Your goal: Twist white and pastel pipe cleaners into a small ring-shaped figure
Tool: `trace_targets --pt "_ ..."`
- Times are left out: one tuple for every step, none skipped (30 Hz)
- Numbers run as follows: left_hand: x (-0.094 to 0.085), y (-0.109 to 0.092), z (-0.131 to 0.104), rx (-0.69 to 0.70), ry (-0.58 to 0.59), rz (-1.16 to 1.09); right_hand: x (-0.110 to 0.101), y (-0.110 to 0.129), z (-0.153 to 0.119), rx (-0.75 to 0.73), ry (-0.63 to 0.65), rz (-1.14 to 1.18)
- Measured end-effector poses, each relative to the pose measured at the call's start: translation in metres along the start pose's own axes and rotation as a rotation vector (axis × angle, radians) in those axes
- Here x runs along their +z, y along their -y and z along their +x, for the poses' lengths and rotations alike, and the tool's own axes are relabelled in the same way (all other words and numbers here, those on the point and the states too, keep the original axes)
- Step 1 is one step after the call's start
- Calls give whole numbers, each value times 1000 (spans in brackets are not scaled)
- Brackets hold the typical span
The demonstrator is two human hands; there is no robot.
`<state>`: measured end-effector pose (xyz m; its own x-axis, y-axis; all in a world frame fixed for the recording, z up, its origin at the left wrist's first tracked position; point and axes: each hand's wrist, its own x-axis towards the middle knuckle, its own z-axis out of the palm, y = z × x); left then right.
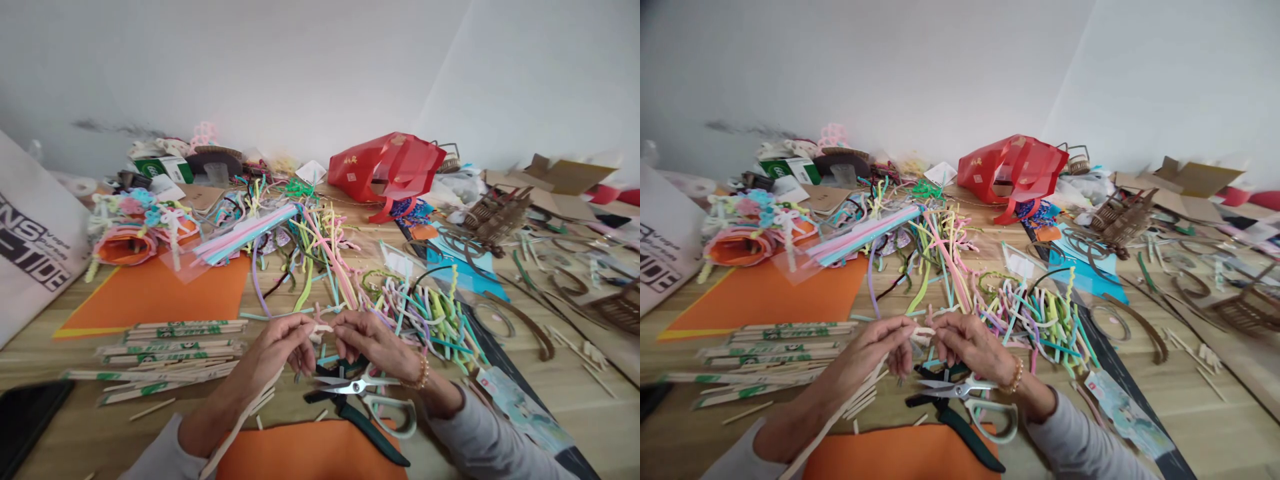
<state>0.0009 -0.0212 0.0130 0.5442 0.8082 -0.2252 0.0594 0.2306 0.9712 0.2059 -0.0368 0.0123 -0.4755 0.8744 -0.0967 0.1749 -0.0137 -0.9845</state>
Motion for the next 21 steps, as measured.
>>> trace_targets --pt "0 0 0 14 13 40 0 -1 0 3 -3 -8" --pt "0 -1 -1 40 15 97 1 -1 -1 6 -2 -15" --pt "1 -2 -2 79 2 165 1 -2 -1 7 -2 -19" --pt "1 -3 -3 122 -18 236 1 -3 -1 6 -1 -19" --pt "2 -4 -4 159 -35 303 0 -3 -1 5 1 -11" --pt "2 -4 -5 184 -49 355 0 -4 -1 5 3 4" --pt "2 -4 -5 199 -59 388 0 -5 -1 7 7 28" --pt "3 -3 -6 205 -64 404 0 -5 -1 9 9 57" --pt "3 -2 -6 206 -68 408 0 -6 0 12 7 90" --pt "3 0 -6 205 -71 406 1 -6 0 13 2 126" --pt "3 2 -6 206 -75 402 2 -6 1 13 -10 161" --pt "2 3 -5 205 -79 396 3 -5 1 11 -27 193" --pt "2 4 -4 199 -80 385 5 -5 2 9 -49 223" --pt "3 4 -4 188 -82 370 7 -5 2 7 -74 248" --pt "3 4 -3 176 -83 347 10 -5 2 7 -97 265" --pt "3 4 -3 159 -83 316 12 -5 2 7 -117 267" --pt "3 2 -3 139 -79 276 14 -5 2 3 -131 253" --pt "4 1 -3 114 -68 229 15 -6 2 -4 -140 225" --pt "4 0 -3 91 -56 173 15 -7 2 -14 -142 188" --pt "3 -2 -2 69 -46 109 14 -7 2 -25 -141 140" --pt "3 -2 -2 51 -42 42 13 -6 1 -42 -146 78"
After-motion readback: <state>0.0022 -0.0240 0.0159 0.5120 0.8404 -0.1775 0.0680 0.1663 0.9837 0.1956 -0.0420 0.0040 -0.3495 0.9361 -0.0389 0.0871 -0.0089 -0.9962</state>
